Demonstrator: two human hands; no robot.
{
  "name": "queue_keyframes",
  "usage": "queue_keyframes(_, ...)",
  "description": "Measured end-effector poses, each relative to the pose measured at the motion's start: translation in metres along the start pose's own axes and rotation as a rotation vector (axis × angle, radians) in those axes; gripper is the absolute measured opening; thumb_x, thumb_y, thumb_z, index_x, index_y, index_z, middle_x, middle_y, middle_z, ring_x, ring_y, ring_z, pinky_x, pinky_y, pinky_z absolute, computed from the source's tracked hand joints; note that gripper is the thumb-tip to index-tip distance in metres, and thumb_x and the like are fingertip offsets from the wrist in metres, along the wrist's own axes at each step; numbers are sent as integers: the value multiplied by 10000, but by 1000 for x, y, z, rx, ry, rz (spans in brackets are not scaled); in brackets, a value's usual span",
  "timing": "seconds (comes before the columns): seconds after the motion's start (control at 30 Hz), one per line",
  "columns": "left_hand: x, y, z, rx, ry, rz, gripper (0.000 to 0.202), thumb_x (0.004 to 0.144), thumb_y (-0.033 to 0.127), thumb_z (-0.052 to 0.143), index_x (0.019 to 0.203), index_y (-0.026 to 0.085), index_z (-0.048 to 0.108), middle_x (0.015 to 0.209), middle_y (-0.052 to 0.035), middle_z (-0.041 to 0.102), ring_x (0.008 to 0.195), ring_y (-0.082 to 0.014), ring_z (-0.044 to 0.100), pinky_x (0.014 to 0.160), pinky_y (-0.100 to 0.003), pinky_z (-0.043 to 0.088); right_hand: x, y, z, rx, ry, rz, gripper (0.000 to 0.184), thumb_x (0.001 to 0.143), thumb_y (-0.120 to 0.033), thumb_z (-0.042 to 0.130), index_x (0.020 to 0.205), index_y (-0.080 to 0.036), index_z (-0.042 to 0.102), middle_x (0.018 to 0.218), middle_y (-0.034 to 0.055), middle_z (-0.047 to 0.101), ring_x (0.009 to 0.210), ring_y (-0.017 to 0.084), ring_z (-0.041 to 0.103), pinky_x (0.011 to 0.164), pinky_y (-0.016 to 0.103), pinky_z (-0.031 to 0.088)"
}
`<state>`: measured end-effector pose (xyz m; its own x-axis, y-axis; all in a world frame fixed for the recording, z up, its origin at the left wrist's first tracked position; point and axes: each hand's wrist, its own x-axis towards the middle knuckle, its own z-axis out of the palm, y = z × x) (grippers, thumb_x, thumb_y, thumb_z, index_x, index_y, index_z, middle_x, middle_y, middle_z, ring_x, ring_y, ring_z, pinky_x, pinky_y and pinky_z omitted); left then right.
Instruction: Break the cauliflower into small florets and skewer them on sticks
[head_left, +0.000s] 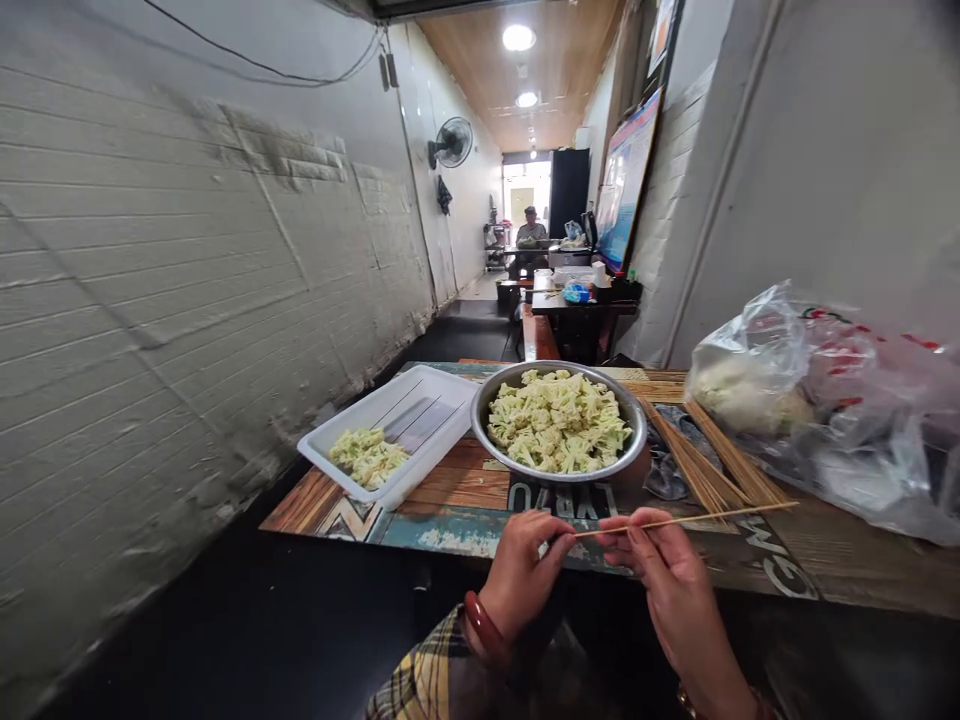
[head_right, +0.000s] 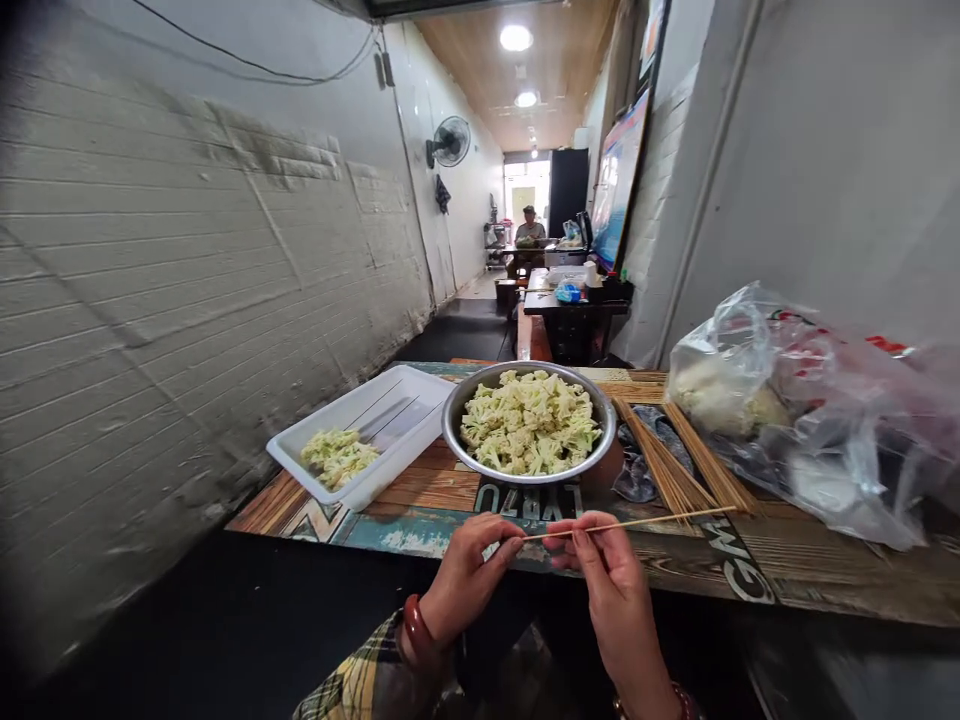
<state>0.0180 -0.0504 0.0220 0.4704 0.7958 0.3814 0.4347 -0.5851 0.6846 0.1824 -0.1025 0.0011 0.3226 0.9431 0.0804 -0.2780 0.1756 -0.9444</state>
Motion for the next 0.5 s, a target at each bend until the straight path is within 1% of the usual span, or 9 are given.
queue_keyframes(0.07, -5, -4, 0, -28, 1, -56, 216, 871, 269, 517, 734, 170, 652, 715, -34, 661, 703, -153, 582, 685, -271, 406, -2, 9, -3, -26, -25, 22, 194, 851, -412, 585, 941, -250, 525, 957, 30, 692, 849, 198, 668, 718, 318, 544)
queue_keyframes(0.1, -6, -6, -1, -24, 8, -74, 221, 872, 265, 516, 719, 166, 641, 704, -32, 655, 690, -147, 575, 670, -264, 399, -3, 13, -5, -63, -47, 41, 200, 856, -423, 572, 939, -243, 543, 933, 35, 695, 820, 197, 670, 682, 309, 547)
queue_keyframes(0.2, -8, -10, -8, 78, 23, -85, 217, 876, 243, 506, 702, 163, 608, 695, -25, 641, 696, -143, 558, 675, -267, 377, -9, 17, -16, -282, -154, 97, 267, 891, -455, 492, 910, -210, 597, 731, 26, 677, 582, 161, 636, 478, 256, 494)
queue_keyframes(0.23, -7, -10, -10, 133, 17, -75, 210, 876, 233, 505, 702, 164, 600, 698, -23, 639, 706, -144, 553, 687, -272, 370, -10, 17, -19, -373, -183, 83, 283, 904, -451, 468, 908, -206, 610, 686, 17, 663, 527, 147, 613, 449, 248, 476)
queue_keyframes(0.27, -6, -8, -12, 188, 0, -57, 201, 875, 223, 507, 702, 166, 594, 700, -19, 637, 711, -144, 548, 698, -278, 363, -11, 15, -23, -463, -179, 22, 272, 909, -433, 467, 919, -211, 624, 684, 14, 663, 527, 142, 614, 471, 250, 488)
queue_keyframes(0.3, -5, -6, -13, 239, -29, -31, 195, 874, 219, 510, 703, 170, 591, 701, -15, 636, 715, -143, 544, 707, -284, 356, -10, 12, -26, -549, -176, -72, 240, 902, -409, 493, 937, -221, 637, 727, 19, 679, 584, 149, 639, 540, 261, 517)
queue_keyframes(0.37, -2, -1, -13, 323, -94, 33, 190, 875, 222, 511, 711, 178, 594, 705, -8, 635, 719, -141, 535, 721, -293, 347, -4, 7, -29, -695, -181, -302, 178, 890, -350, 531, 967, -253, 659, 882, 32, 703, 795, 178, 669, 740, 306, 532)
queue_keyframes(0.43, 0, 4, -11, 386, -143, 101, 194, 884, 234, 499, 727, 187, 602, 709, -6, 632, 729, -142, 528, 734, -302, 342, 4, 5, -28, -806, -271, -486, 176, 890, -302, 531, 1002, -276, 665, 999, 34, 690, 952, 204, 638, 876, 362, 487)
queue_keyframes(0.5, 1, 6, -9, 431, -164, 141, 203, 891, 247, 487, 739, 191, 610, 721, -10, 628, 746, -145, 524, 747, -309, 343, 10, 8, -26, -877, -372, -548, 213, 901, -269, 506, 1054, -278, 652, 1024, 35, 684, 967, 204, 631, 879, 366, 487)
